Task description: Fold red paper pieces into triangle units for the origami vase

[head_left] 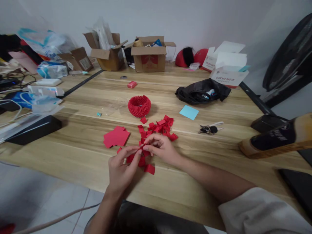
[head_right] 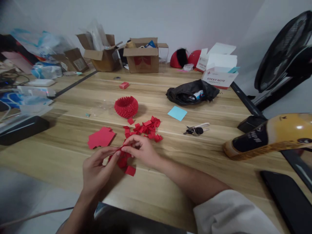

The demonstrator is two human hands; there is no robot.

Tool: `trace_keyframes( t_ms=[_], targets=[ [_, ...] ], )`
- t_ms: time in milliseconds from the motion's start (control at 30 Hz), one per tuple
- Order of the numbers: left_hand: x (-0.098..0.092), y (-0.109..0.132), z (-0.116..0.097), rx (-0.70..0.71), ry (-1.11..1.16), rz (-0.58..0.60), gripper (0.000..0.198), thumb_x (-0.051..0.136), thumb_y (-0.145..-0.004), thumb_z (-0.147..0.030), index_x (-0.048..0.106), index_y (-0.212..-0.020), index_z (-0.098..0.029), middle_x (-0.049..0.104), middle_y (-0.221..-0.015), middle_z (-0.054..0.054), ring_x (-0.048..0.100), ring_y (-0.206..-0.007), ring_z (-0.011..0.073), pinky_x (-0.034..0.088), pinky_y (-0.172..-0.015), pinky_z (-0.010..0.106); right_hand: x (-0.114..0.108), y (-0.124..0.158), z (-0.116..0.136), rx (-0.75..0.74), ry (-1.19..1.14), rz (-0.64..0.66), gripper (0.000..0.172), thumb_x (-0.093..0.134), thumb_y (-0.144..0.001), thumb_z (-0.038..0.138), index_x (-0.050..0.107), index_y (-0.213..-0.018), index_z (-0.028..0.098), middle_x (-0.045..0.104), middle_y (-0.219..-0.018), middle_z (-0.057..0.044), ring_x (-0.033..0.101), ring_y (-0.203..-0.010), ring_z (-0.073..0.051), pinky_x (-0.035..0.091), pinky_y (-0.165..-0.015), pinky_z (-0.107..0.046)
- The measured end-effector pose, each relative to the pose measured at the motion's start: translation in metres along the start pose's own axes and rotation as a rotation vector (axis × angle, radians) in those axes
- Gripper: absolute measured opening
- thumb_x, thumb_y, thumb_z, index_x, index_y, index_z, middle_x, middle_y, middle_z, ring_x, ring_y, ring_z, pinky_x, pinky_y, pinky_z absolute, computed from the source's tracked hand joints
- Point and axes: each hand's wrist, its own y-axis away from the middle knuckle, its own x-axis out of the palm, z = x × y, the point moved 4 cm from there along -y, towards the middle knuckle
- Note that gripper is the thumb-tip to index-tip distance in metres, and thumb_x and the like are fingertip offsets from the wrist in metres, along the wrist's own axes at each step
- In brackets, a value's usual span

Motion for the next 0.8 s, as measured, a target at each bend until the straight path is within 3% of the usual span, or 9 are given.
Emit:
trace_keyframes(
  t_ms=[167, 633, 800],
  targets=[
    [-0.001, 0.004, 0.008, -0.074, 0.034, -0.031, 0.012, 0.067, -0.079, -0.018, 0.061, -0.089, -0.019, 0.074, -0.083, 0.001, 0.073, -0.075, 0.0159, 0.06, -0.068, 0.025, 0.0, 0.001, -0.001, -0.056, 0.029, 0.017, 0.019, 0.075, -0.072, 0.024, 0.061, -0.082, 0.016, 0.059, -0.07, 0.003, 0.051, -0.054, -0.006, 0.041, -0.051, -0.019],
    [0.0, 0.008, 0.013, -0.088, 0.032, -0.014, 0.013, 0.066, -0.082, -0.019, 0.057, -0.091, -0.022, 0.073, -0.086, 0.003, 0.073, -0.078, 0.0177, 0.06, -0.071, 0.03, -0.001, 0.001, 0.0, -0.093, 0.085, -0.004, 0.015, 0.073, -0.074, 0.026, 0.063, -0.082, 0.018, 0.061, -0.075, 0.0, 0.05, -0.057, -0.008, 0.041, -0.053, -0.022],
    [0.0, 0.008, 0.012, -0.082, 0.01, -0.021, 0.013, 0.066, -0.081, -0.02, 0.057, -0.09, -0.022, 0.073, -0.085, 0.003, 0.073, -0.077, 0.0181, 0.06, -0.068, 0.03, -0.002, 0.003, 0.009, -0.28, 0.227, -0.003, 0.006, 0.069, -0.079, 0.023, 0.066, -0.08, 0.018, 0.062, -0.08, -0.003, 0.053, -0.068, -0.012, 0.041, -0.059, -0.024]
  ],
)
